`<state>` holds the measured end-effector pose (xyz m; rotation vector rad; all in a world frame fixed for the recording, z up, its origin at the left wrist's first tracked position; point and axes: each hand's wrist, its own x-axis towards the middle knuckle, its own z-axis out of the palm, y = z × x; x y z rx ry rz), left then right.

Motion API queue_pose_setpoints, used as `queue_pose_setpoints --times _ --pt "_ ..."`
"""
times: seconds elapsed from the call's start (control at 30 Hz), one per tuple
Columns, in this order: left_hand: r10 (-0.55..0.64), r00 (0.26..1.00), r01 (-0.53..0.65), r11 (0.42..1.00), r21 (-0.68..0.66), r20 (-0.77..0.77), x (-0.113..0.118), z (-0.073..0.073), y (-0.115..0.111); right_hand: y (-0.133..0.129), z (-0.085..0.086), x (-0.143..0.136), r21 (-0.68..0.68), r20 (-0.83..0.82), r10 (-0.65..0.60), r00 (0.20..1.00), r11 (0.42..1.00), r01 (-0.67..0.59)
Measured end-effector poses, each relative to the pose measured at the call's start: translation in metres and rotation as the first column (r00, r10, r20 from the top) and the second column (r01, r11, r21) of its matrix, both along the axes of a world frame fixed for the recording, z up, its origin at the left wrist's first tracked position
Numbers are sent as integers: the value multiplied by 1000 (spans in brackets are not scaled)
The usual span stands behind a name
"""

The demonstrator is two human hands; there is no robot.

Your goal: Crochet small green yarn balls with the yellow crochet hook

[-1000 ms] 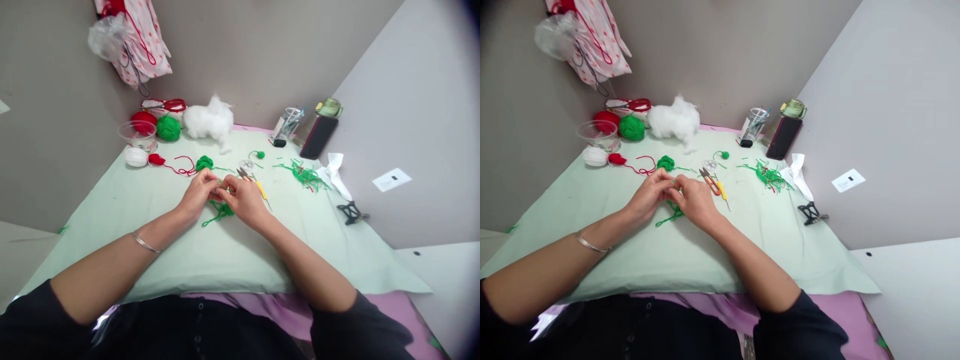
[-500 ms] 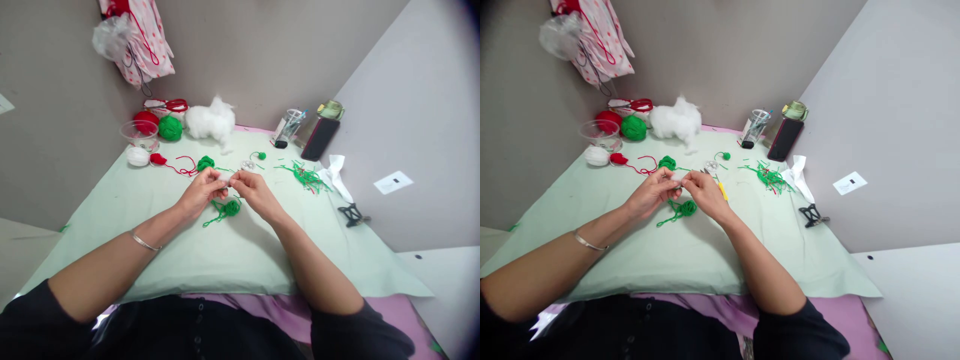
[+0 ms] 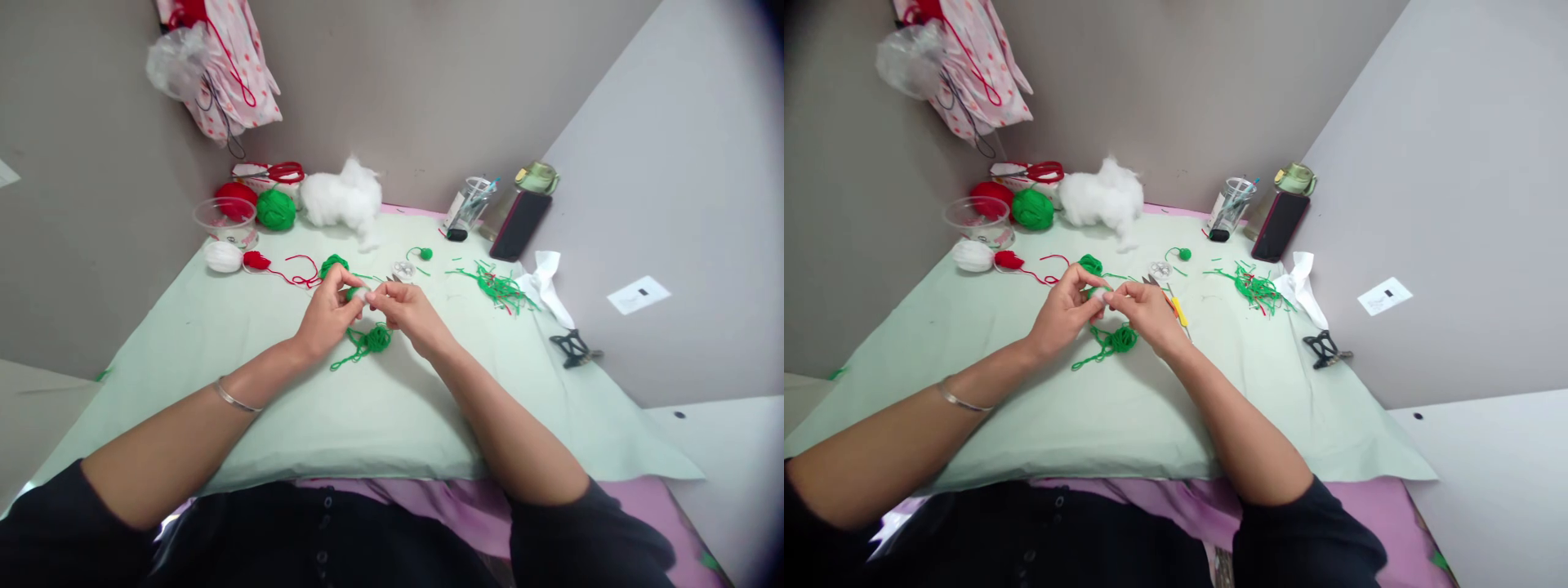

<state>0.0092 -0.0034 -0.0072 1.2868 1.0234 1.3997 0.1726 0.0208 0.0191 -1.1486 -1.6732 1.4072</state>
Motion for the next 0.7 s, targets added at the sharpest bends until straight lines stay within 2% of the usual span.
queue_pose_setpoints --times 0.23,0.37,0.57,0.7 --pt "-111 994 111 994 -9 0 -6 11 -2 1 -7 -1 179 42 -117 992 978 108" --pt "-122 993 122 992 -22 7 -10 8 0 -4 -2 -2 246 88 -136 987 963 110" --pt "-47 999 47 998 -41 -13 -6 -1 7 -20 8 -10 266 162 -11 987 963 -32" --pt "19 1000 -19 999 -41 -8 -5 1 8 -25 6 -13 219 154 22 988 974 -56"
